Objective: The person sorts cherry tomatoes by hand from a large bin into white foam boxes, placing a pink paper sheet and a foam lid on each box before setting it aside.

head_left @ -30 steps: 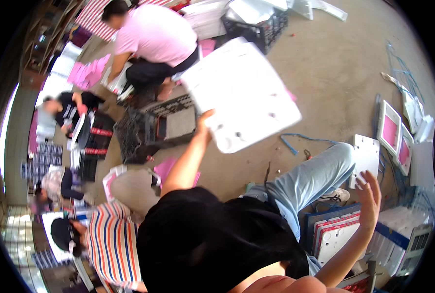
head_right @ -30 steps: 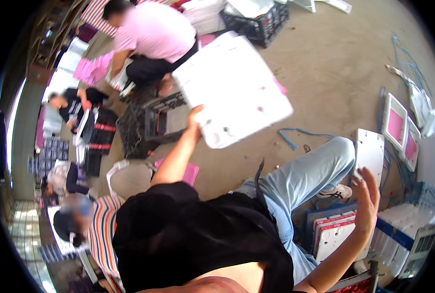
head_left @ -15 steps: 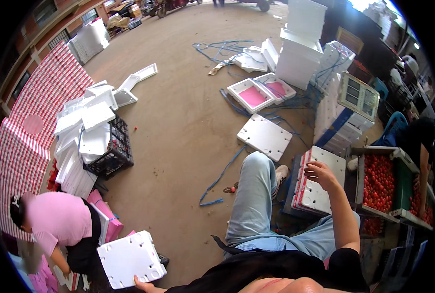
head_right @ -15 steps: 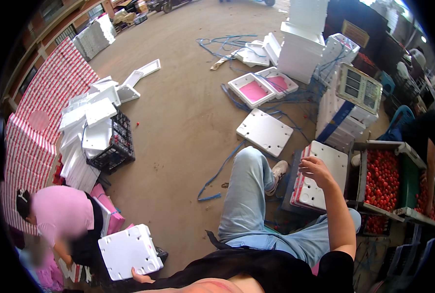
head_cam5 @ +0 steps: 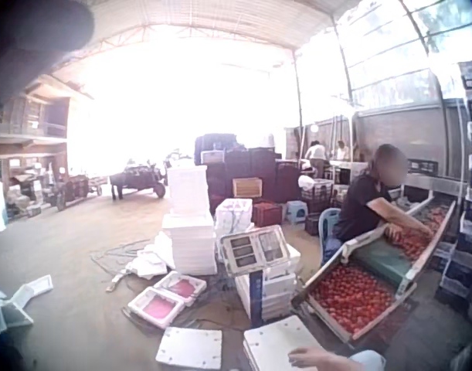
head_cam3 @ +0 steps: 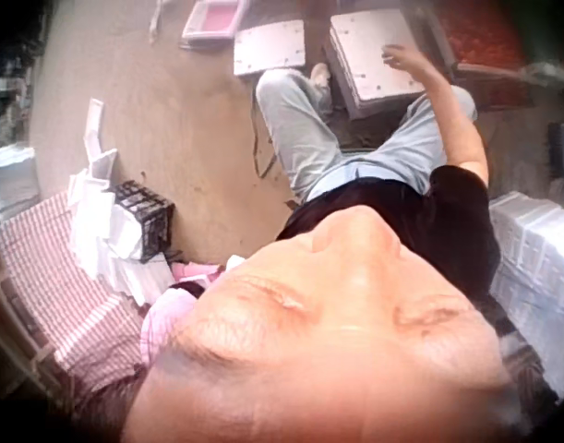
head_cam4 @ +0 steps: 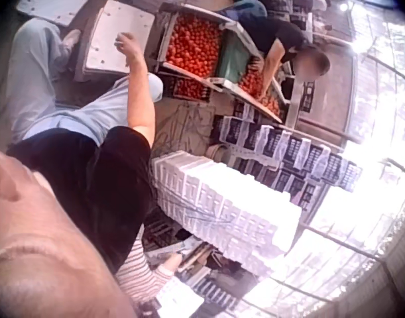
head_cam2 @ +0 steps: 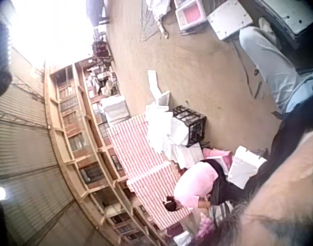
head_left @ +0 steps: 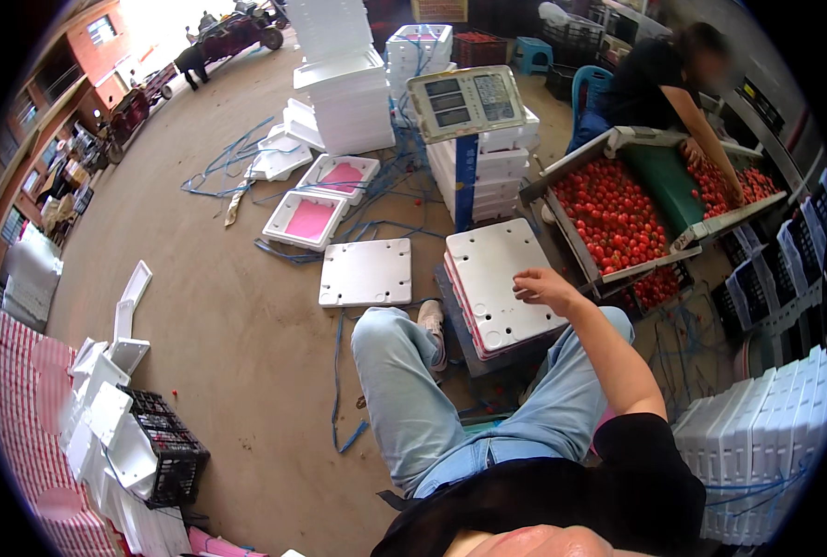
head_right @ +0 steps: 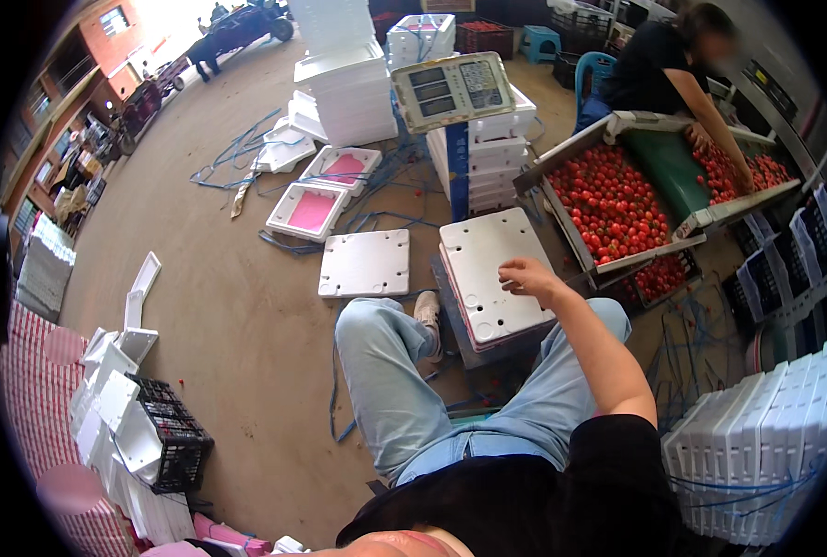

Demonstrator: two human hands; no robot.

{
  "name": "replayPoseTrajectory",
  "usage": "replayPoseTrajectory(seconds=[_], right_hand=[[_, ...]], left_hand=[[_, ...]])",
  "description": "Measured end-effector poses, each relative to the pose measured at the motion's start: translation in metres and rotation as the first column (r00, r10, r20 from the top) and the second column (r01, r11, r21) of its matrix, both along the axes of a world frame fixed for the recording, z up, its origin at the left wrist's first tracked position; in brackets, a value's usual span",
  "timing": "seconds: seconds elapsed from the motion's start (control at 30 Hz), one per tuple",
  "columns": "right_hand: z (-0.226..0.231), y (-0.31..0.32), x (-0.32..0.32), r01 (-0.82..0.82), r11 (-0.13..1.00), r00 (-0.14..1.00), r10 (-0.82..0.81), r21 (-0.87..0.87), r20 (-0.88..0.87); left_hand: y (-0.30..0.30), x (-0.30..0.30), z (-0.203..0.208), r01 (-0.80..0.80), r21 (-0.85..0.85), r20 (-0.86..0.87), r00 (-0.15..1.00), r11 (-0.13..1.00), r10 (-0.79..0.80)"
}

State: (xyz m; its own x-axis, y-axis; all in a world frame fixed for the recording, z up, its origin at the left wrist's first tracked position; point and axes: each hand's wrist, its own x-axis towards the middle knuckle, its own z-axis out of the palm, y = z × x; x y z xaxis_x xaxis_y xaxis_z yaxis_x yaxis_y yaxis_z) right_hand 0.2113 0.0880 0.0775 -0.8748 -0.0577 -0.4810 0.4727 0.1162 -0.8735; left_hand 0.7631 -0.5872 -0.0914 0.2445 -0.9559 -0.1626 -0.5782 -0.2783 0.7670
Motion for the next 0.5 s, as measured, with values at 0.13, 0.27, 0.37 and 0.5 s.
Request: replayPoseTrajectory(seconds=[0.13, 0.27, 0.37, 0.5], right_hand=[[0.028, 0.031, -0.055, 0.068, 0.954, 0.937, 0.039, 0.291, -0.346], [0.056, 0.076, -0.148, 0.358, 0.709, 0.765, 0.151, 0.608, -0.626], [0.063, 0.105, -0.233, 0.478, 0.405, 0.710, 0.344, 0.779, -0.614], [0.044, 0.101, -0.336, 0.500, 0.379, 0.726, 0.307, 0.779, -0.616]], left_hand=[[-0.019, -0.060, 0.024, 0.074, -0.257, 0.455, 0.889, 0.964, 0.053], [-0.007, -0.217, 0.063, 0.465, -0.581, 0.494, 0.854, 0.667, -0.165], [0.142, -0.443, 0.137, 0.617, -0.596, 0.099, 0.691, 0.513, -0.716], [0.366, -0.631, 0.217, 0.695, -0.696, -0.353, -0.111, 0.181, -0.929]])
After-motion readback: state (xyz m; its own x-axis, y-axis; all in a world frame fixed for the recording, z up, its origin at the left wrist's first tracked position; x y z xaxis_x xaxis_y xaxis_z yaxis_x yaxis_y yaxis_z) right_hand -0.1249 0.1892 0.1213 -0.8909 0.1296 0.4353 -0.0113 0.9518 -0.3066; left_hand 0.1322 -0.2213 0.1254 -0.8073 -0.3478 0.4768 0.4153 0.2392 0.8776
